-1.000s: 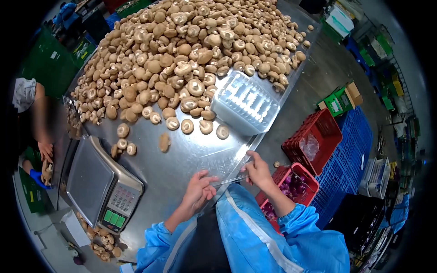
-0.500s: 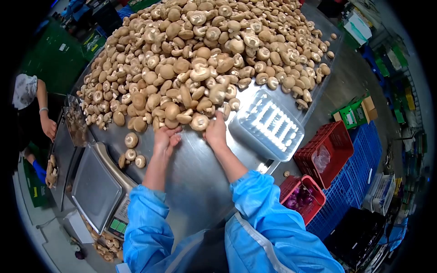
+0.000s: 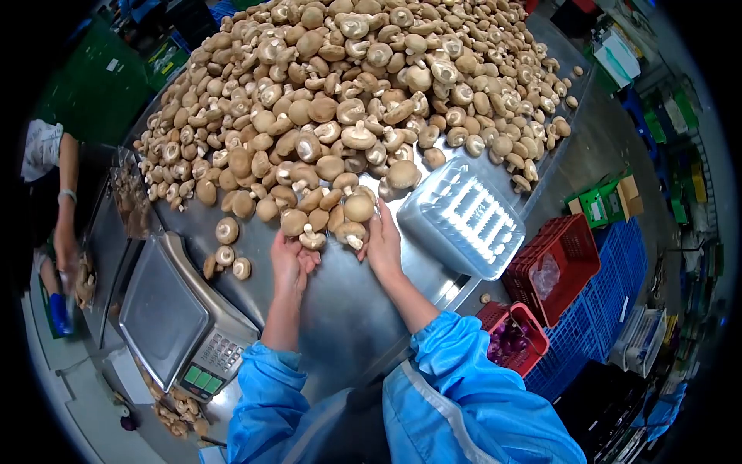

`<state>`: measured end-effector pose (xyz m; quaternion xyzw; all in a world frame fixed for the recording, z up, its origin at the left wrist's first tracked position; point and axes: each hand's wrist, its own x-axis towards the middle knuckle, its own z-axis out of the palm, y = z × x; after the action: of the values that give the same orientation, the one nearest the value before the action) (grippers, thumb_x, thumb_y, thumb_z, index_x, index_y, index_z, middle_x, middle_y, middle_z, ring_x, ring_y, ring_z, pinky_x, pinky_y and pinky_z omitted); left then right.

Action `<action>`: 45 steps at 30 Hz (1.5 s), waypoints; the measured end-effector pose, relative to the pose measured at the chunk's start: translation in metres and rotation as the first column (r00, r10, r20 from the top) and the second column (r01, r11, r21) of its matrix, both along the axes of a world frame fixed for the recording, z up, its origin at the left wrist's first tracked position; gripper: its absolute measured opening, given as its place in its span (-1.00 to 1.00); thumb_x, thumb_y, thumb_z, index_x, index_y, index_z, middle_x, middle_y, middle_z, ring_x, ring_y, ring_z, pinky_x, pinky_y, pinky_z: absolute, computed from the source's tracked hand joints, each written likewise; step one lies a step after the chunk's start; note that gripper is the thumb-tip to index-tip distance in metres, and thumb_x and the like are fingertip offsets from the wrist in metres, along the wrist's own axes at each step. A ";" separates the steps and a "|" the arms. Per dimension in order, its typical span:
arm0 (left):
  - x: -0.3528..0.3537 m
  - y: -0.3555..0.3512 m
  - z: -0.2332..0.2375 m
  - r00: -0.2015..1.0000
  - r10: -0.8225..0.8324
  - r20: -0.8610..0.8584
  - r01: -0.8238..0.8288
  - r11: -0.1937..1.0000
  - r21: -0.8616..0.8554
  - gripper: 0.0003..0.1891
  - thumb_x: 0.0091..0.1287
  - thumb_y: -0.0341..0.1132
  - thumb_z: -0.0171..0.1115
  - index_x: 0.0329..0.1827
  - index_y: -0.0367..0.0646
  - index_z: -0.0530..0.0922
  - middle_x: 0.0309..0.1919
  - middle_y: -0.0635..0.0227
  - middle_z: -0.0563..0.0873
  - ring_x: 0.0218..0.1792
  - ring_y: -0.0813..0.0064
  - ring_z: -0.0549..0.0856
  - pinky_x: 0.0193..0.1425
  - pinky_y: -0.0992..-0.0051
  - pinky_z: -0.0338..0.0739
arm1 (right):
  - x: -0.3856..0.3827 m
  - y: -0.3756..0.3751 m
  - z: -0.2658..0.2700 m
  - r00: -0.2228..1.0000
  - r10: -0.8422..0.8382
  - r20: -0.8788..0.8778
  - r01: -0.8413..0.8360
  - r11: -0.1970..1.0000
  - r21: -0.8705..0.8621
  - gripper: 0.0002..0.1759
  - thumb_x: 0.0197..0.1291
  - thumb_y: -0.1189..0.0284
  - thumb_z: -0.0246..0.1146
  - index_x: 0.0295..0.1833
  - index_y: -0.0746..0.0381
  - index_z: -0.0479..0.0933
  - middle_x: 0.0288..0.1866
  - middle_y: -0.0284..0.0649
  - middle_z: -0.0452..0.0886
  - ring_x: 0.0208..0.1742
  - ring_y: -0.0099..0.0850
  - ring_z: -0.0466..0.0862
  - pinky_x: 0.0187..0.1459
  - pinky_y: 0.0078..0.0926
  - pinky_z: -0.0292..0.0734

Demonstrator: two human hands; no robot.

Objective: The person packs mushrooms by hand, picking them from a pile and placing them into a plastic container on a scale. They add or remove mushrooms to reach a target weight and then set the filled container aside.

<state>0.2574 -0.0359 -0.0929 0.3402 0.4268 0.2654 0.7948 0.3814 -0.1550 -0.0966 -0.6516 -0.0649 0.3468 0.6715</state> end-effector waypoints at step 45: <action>-0.428 0.041 0.083 0.728 0.560 -0.396 -0.276 0.768 0.578 -0.74 0.43 -0.37 0.19 0.10 -0.30 0.57 -0.20 0.30 0.71 -0.59 0.71 0.57 -0.63 0.75 0.35 | -0.254 0.113 0.090 -0.064 0.193 0.979 -0.680 0.709 -0.184 -0.53 -0.01 0.49 0.42 0.09 0.14 0.55 0.41 -0.13 0.33 0.47 -0.04 0.26 0.37 -0.09 0.26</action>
<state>-0.1706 0.0054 -0.0098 0.4784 0.6229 0.4318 0.4435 0.1272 -0.0416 -0.0069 -0.5063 -0.7602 0.0154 0.4068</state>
